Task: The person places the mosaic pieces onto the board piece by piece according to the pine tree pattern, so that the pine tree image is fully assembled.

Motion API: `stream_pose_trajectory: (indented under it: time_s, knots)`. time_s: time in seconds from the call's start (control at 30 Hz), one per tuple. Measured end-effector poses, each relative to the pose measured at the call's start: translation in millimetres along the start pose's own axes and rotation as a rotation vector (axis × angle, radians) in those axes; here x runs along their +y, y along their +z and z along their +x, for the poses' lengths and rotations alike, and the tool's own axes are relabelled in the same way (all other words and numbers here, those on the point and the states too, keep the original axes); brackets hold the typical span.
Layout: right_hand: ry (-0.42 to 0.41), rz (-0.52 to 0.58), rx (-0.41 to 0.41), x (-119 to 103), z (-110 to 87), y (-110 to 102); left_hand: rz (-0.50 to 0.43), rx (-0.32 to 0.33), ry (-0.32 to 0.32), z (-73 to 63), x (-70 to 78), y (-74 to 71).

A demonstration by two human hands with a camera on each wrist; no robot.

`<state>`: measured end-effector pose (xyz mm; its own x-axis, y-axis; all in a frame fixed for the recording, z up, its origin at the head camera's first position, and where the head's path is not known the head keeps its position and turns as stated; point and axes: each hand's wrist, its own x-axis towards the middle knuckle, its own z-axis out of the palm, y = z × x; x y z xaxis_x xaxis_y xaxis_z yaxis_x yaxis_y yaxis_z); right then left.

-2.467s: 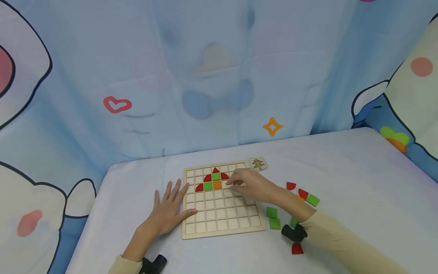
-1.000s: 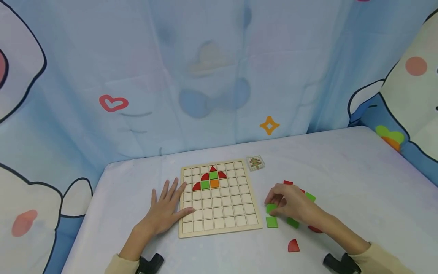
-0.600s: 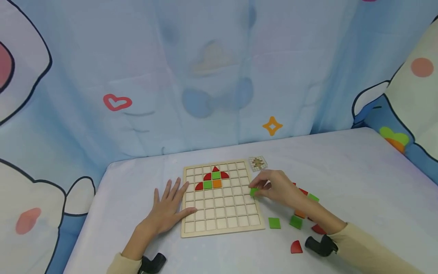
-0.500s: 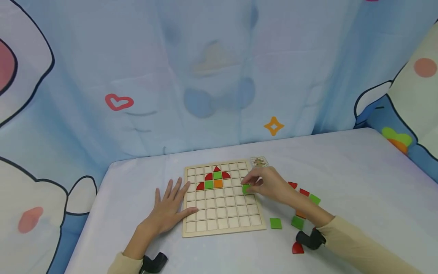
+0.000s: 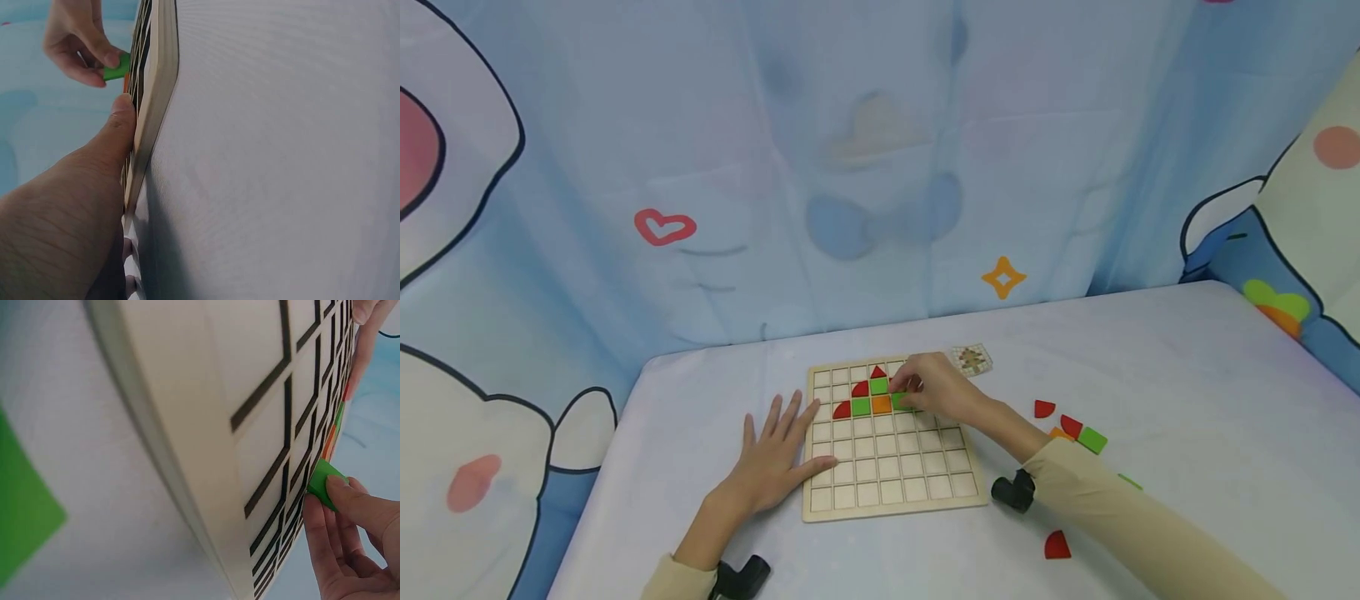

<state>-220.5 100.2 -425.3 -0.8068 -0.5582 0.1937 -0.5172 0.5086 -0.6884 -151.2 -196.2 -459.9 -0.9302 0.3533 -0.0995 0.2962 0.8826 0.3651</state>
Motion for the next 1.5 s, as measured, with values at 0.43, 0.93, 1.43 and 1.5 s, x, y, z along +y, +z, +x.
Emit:
stream_pose_trajectory:
  time_s: [0.43,0.93,1.43,1.5]
  knots:
    - [0.053,-0.073,-0.024,-4,2.3,0,0.001,-0.024,-0.002,0.2,3.1,-4.1]
    - [0.044,-0.216,-0.086,-10,5.0,6,0.002,-0.035,-0.007,-0.1,2.6,-4.3]
    - [-0.037,-0.196,-0.125,-3,-4.5,-1,-0.009,-0.035,-0.006,-2.0,3.8,-5.0]
    - [-0.024,-0.132,-0.138,-1,-10.9,-10,-0.011,-0.034,-0.004,-2.4,4.6,-5.6]
